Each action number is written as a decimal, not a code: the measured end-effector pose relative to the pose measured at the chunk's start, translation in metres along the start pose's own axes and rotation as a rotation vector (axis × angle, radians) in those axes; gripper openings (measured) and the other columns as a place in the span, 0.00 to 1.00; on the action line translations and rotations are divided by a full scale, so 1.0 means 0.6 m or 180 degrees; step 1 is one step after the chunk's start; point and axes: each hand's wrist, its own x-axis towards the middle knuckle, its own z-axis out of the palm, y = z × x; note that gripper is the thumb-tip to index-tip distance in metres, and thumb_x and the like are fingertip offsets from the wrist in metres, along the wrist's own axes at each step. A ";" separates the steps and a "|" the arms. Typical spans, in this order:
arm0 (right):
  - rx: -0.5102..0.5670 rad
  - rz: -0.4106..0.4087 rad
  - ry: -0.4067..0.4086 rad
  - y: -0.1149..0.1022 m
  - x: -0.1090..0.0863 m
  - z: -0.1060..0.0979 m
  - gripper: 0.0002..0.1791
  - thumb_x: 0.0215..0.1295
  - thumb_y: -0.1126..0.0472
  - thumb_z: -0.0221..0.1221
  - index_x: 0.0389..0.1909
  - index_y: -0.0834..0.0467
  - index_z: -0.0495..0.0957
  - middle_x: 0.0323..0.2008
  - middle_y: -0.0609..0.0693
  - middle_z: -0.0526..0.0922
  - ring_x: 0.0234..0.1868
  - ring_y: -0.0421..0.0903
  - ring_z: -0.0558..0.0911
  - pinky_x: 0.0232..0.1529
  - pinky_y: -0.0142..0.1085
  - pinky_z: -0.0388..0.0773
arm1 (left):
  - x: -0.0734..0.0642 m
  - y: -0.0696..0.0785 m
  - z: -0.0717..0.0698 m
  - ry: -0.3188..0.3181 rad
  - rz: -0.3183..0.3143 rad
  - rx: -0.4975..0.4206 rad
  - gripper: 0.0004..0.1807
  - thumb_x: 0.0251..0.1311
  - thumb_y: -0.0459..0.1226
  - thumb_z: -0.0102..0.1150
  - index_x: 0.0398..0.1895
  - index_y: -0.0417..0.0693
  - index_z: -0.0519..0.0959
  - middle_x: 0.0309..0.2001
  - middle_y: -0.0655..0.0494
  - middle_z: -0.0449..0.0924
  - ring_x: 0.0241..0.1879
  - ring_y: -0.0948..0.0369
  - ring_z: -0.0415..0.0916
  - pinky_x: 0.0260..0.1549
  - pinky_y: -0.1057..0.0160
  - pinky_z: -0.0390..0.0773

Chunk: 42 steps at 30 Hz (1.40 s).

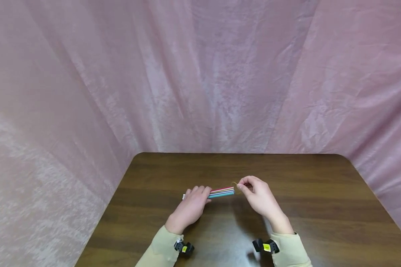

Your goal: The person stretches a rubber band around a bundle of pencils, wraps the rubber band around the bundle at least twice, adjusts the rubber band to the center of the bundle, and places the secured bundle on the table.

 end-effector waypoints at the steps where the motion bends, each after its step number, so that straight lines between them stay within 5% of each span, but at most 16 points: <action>1: 0.0002 -0.0057 0.0008 -0.004 -0.001 0.003 0.02 0.77 0.60 0.66 0.42 0.54 0.84 0.40 0.44 0.84 0.39 0.42 0.83 0.42 0.39 0.80 | -0.001 0.000 0.001 -0.0007 -0.0009 -0.0012 0.11 0.78 0.45 0.60 0.56 0.52 0.76 0.40 0.61 0.77 0.38 0.60 0.68 0.38 0.62 0.62; 14: -0.0027 -0.0544 0.0105 -0.022 -0.012 0.039 0.05 0.71 0.63 0.70 0.37 0.53 0.84 0.37 0.40 0.79 0.32 0.37 0.77 0.34 0.33 0.76 | -0.002 -0.002 0.008 0.0085 -0.0127 -0.0068 0.11 0.78 0.45 0.59 0.54 0.50 0.75 0.41 0.59 0.79 0.40 0.57 0.73 0.37 0.61 0.62; 22: 0.0047 -0.0947 0.0064 -0.017 -0.009 0.072 0.11 0.69 0.66 0.71 0.35 0.47 0.81 0.37 0.36 0.78 0.33 0.35 0.75 0.32 0.31 0.74 | -0.007 -0.007 0.008 0.0317 -0.0510 -0.0447 0.12 0.76 0.41 0.62 0.55 0.46 0.75 0.38 0.56 0.79 0.39 0.55 0.75 0.36 0.59 0.65; 28: 0.0372 -0.1126 -0.0312 -0.013 -0.004 0.090 0.07 0.74 0.66 0.66 0.41 0.52 0.79 0.41 0.42 0.82 0.34 0.37 0.77 0.34 0.33 0.76 | -0.003 -0.005 0.008 0.0221 -0.0584 -0.0654 0.12 0.77 0.41 0.61 0.55 0.46 0.74 0.37 0.57 0.78 0.38 0.57 0.74 0.35 0.60 0.66; 35: 0.0501 -0.0861 -0.0605 -0.001 -0.004 0.113 0.04 0.78 0.65 0.61 0.40 0.53 0.78 0.36 0.49 0.84 0.32 0.38 0.77 0.35 0.34 0.76 | -0.001 0.001 0.005 -0.0089 -0.0459 -0.1112 0.09 0.81 0.41 0.56 0.54 0.48 0.72 0.38 0.61 0.77 0.39 0.60 0.73 0.38 0.60 0.68; 42: 0.0312 -0.1159 -0.1252 -0.021 -0.020 0.123 0.10 0.78 0.65 0.62 0.38 0.47 0.75 0.33 0.37 0.78 0.36 0.36 0.76 0.41 0.35 0.73 | -0.004 -0.005 0.003 -0.0114 -0.0458 -0.1044 0.08 0.80 0.40 0.56 0.53 0.49 0.73 0.37 0.61 0.77 0.38 0.59 0.74 0.40 0.59 0.68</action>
